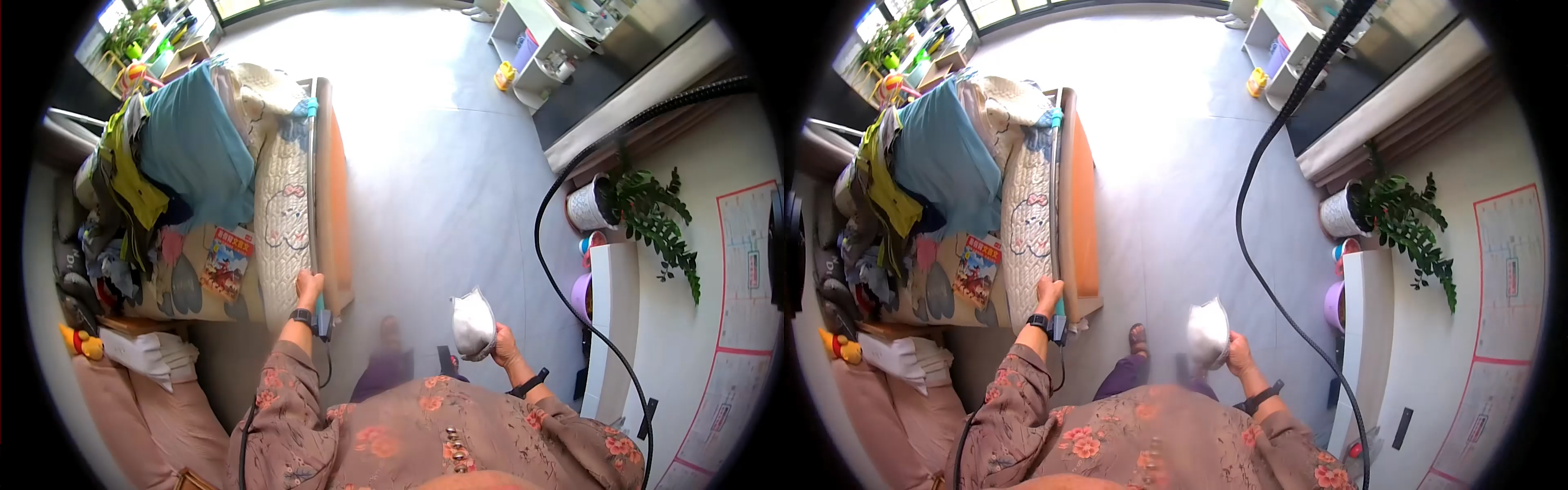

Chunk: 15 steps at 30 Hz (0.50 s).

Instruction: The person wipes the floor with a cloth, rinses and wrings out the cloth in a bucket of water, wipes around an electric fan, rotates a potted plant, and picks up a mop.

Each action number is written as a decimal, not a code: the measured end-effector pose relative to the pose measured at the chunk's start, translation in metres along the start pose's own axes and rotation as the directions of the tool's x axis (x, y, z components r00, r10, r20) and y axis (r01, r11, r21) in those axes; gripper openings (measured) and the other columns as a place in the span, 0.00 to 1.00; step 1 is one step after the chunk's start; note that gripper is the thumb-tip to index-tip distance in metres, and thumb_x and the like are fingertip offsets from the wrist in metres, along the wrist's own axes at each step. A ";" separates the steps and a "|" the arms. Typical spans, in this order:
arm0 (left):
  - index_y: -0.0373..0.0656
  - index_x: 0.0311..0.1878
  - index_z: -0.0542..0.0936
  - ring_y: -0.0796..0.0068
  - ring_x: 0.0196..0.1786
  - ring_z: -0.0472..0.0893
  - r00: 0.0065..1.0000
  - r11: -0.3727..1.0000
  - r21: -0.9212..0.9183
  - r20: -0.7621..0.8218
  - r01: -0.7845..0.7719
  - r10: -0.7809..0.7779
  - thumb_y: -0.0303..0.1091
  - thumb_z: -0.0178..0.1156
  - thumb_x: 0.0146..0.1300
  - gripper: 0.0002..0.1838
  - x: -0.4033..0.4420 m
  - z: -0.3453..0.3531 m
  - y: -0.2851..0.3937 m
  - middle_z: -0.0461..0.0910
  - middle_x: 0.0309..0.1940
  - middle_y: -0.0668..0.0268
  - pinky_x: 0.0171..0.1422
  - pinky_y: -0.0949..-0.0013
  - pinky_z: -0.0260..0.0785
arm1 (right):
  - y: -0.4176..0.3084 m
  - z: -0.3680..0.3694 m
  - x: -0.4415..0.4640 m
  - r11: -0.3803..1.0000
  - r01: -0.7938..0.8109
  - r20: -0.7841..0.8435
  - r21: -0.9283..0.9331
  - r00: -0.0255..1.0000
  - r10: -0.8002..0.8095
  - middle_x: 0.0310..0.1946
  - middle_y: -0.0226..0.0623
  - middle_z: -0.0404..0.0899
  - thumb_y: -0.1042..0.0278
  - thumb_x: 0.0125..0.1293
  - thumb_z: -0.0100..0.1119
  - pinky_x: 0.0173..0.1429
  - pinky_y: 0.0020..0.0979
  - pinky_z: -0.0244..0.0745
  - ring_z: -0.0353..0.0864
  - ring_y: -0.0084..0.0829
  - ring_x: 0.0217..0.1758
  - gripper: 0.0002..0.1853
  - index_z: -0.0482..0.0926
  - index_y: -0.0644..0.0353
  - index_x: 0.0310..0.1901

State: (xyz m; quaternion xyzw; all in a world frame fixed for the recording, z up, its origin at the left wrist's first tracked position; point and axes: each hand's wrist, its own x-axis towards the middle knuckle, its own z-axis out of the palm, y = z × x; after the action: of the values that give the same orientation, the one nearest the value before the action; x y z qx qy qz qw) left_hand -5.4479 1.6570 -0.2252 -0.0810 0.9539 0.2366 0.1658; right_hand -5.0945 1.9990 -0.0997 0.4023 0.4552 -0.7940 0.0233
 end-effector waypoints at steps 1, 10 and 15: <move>0.31 0.35 0.79 0.50 0.39 0.80 1.000 1.000 0.000 0.002 -0.013 0.013 0.35 0.57 0.42 0.18 0.014 0.008 -0.007 0.80 0.32 0.45 0.49 0.58 0.71 | -0.004 0.001 0.000 1.000 0.014 0.002 -0.005 1.000 -0.014 0.43 0.38 0.78 0.75 0.57 0.57 0.48 0.30 0.75 0.78 0.28 0.43 0.17 0.74 0.69 0.49; 0.32 0.25 0.79 0.52 0.28 0.80 0.975 0.976 -0.092 -0.119 -0.199 0.187 0.48 0.55 0.52 0.23 0.001 -0.045 0.035 0.77 0.21 0.46 0.34 0.56 0.69 | -0.031 -0.013 -0.020 0.974 0.226 0.010 0.006 0.974 -0.226 0.43 0.37 0.78 0.74 0.59 0.57 0.50 0.31 0.75 0.78 0.28 0.44 0.16 0.74 0.67 0.49; 0.32 0.19 0.75 0.63 0.20 0.78 0.985 0.952 -0.252 -0.075 -0.172 0.158 0.45 0.56 0.51 0.21 -0.093 -0.091 0.020 0.74 0.14 0.54 0.29 0.62 0.69 | -0.037 -0.043 -0.029 0.952 0.292 -0.004 0.094 0.956 -0.293 0.42 0.36 0.79 0.73 0.59 0.57 0.49 0.31 0.75 0.79 0.29 0.42 0.15 0.75 0.66 0.48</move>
State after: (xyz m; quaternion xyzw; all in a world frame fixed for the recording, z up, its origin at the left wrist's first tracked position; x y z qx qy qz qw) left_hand -5.3913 1.6382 -0.1077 -0.0282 0.9227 0.3692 0.1077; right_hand -5.0629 2.0432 -0.0660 0.3272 0.4720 -0.8111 -0.1113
